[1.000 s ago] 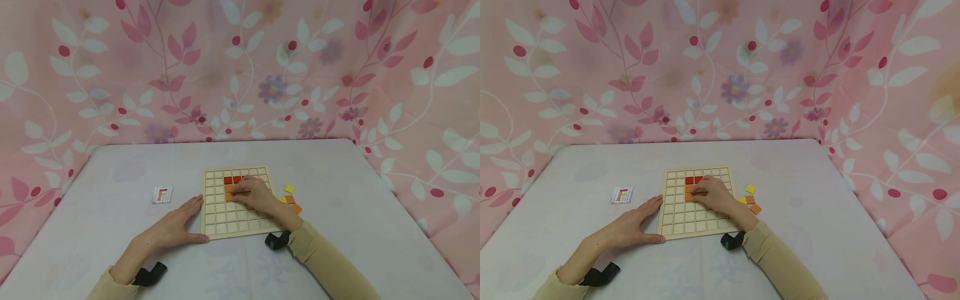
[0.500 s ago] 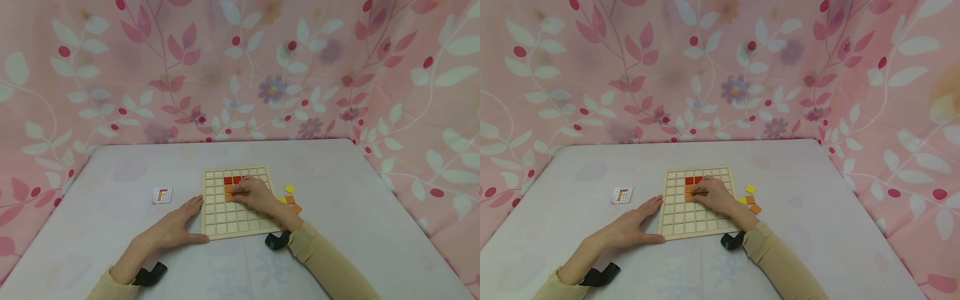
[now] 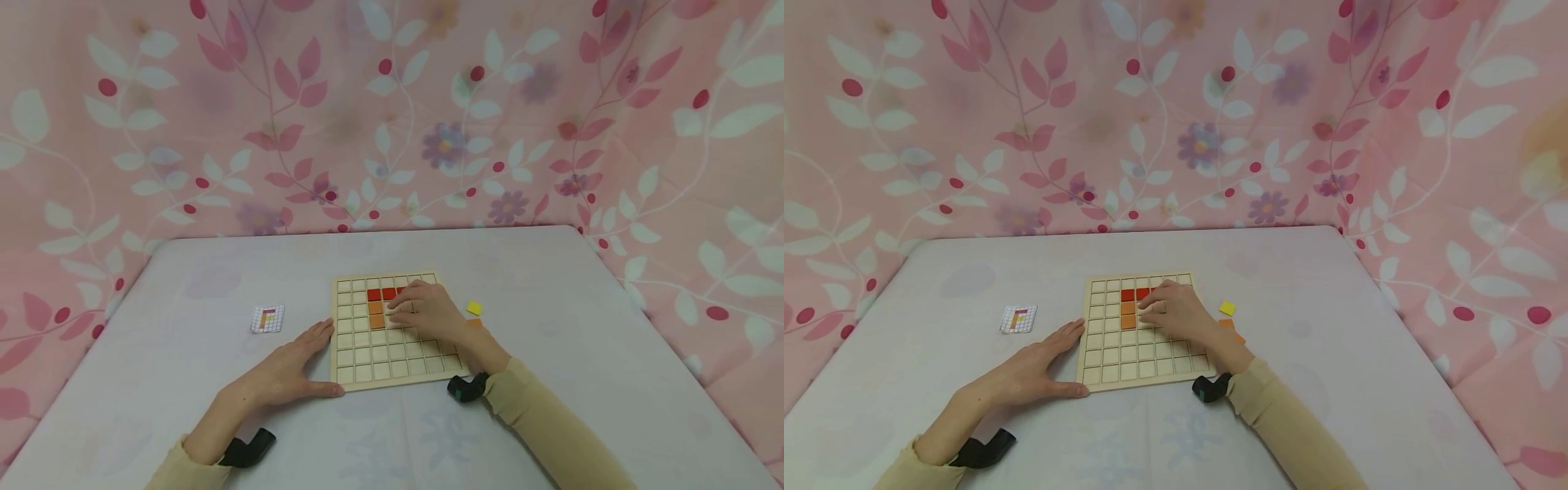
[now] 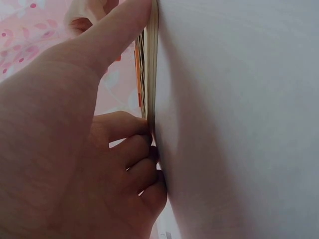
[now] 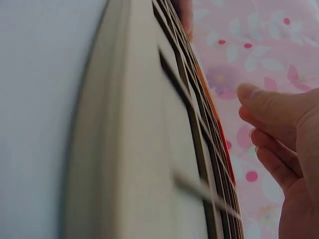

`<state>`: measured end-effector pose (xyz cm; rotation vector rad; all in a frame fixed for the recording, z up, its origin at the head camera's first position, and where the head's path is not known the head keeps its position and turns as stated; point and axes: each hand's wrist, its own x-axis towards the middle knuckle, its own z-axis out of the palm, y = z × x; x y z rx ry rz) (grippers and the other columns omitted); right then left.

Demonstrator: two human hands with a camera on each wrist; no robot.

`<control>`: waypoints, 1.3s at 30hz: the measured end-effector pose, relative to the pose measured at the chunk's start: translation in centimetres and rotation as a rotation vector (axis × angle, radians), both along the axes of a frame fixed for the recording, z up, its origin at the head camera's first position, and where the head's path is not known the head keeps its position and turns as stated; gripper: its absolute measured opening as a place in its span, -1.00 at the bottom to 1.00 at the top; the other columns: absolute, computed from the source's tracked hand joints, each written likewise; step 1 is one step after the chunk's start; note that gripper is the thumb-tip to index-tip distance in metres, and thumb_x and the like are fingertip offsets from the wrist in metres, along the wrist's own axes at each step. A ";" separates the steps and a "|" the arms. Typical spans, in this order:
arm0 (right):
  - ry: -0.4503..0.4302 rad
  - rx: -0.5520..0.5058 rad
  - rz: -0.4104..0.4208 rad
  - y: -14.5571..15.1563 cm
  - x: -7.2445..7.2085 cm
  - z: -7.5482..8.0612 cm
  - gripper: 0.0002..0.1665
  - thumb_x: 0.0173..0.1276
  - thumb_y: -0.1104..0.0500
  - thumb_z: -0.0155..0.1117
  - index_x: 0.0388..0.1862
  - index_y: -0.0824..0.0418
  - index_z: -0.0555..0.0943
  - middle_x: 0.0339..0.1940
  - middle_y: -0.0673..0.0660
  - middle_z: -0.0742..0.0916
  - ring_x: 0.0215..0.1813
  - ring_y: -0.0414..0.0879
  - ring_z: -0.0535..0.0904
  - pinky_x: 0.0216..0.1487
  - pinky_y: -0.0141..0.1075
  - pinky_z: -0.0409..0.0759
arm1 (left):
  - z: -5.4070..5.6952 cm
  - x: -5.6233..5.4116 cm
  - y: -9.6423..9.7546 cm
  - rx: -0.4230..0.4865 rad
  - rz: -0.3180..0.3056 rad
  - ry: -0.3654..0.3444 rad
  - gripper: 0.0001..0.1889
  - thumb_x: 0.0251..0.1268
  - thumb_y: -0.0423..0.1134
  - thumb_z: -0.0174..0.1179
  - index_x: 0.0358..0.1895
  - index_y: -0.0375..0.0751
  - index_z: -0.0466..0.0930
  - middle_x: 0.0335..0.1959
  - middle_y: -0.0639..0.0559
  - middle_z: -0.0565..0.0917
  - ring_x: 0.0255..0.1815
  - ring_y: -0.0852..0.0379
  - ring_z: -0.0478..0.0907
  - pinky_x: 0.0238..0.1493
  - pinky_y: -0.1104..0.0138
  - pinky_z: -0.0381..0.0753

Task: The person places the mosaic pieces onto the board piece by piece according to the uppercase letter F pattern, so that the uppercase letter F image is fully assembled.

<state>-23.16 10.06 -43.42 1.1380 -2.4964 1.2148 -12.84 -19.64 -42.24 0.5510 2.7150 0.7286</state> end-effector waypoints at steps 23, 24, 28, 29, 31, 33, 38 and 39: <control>-0.237 0.020 -0.200 13.1 -0.1 0.0 -0.80 0.13 0.08 0.60 -0.24 -0.02 0.80 -0.21 -0.08 0.79 0.02 -0.15 0.61 0.33 -0.04 0.35 | -0.1 0.0 0.1 -0.007 -0.002 -0.005 0.25 -0.07 0.45 0.36 0.59 -0.23 0.04 0.64 -0.03 0.04 0.64 -0.13 -0.06 0.53 -0.13 0.11; -0.237 0.016 -0.197 13.5 0.0 -0.1 -0.79 0.12 0.08 0.60 -0.24 -0.02 0.80 -0.21 -0.07 0.79 0.02 -0.14 0.62 0.32 -0.07 0.36 | -0.1 0.0 0.1 -0.007 -0.002 -0.006 0.25 -0.07 0.45 0.36 0.59 -0.23 0.04 0.64 -0.03 0.03 0.64 -0.13 -0.06 0.53 -0.13 0.11; -0.236 0.025 -0.191 14.4 0.4 -0.1 -0.77 0.11 0.10 0.60 -0.22 -0.01 0.79 -0.20 -0.08 0.78 0.02 -0.15 0.62 0.29 -0.18 0.39 | 0.0 0.0 0.1 -0.008 -0.004 -0.005 0.25 -0.07 0.45 0.36 0.59 -0.24 0.04 0.64 -0.04 0.04 0.64 -0.14 -0.06 0.53 -0.13 0.10; -0.236 0.026 -0.187 14.5 0.4 -0.1 -0.76 0.11 0.10 0.60 -0.21 0.00 0.79 -0.19 -0.07 0.78 0.02 -0.14 0.62 0.28 -0.17 0.40 | 0.0 0.0 0.1 -0.009 -0.004 -0.006 0.25 -0.07 0.45 0.36 0.59 -0.23 0.04 0.64 -0.03 0.04 0.64 -0.14 -0.06 0.53 -0.13 0.10; -0.244 0.025 -0.185 14.8 0.5 -0.2 -0.75 0.12 0.10 0.60 -0.19 0.02 0.79 -0.18 -0.08 0.77 0.02 -0.15 0.61 0.26 -0.23 0.41 | 0.0 0.0 0.1 -0.011 -0.004 -0.005 0.25 -0.07 0.45 0.36 0.59 -0.23 0.04 0.64 -0.03 0.04 0.64 -0.13 -0.06 0.53 -0.13 0.10; -0.254 0.016 -0.173 15.0 0.6 -0.4 -0.75 0.12 0.12 0.59 -0.19 0.04 0.79 -0.17 -0.06 0.77 0.02 -0.15 0.61 0.25 -0.27 0.41 | 0.0 0.0 0.1 -0.011 -0.003 -0.006 0.25 -0.06 0.45 0.35 0.59 -0.22 0.04 0.64 -0.03 0.03 0.64 -0.13 -0.06 0.54 -0.13 0.10; -0.274 0.008 -0.154 15.3 0.6 -0.7 -0.74 0.08 0.12 0.61 -0.21 0.04 0.78 -0.17 -0.04 0.78 0.02 -0.12 0.62 0.26 -0.34 0.37 | 0.0 0.1 0.1 -0.005 0.004 -0.007 0.24 -0.06 0.45 0.36 0.60 -0.21 0.03 0.64 -0.02 0.03 0.64 -0.13 -0.07 0.54 -0.13 0.09; -0.277 0.011 -0.148 15.4 0.5 -0.7 -0.74 0.08 0.12 0.61 -0.21 0.03 0.79 -0.18 -0.04 0.78 0.02 -0.11 0.62 0.27 -0.30 0.37 | 0.0 0.1 0.1 -0.005 0.006 -0.007 0.24 -0.06 0.45 0.36 0.60 -0.21 0.03 0.64 -0.03 0.03 0.64 -0.13 -0.07 0.54 -0.13 0.09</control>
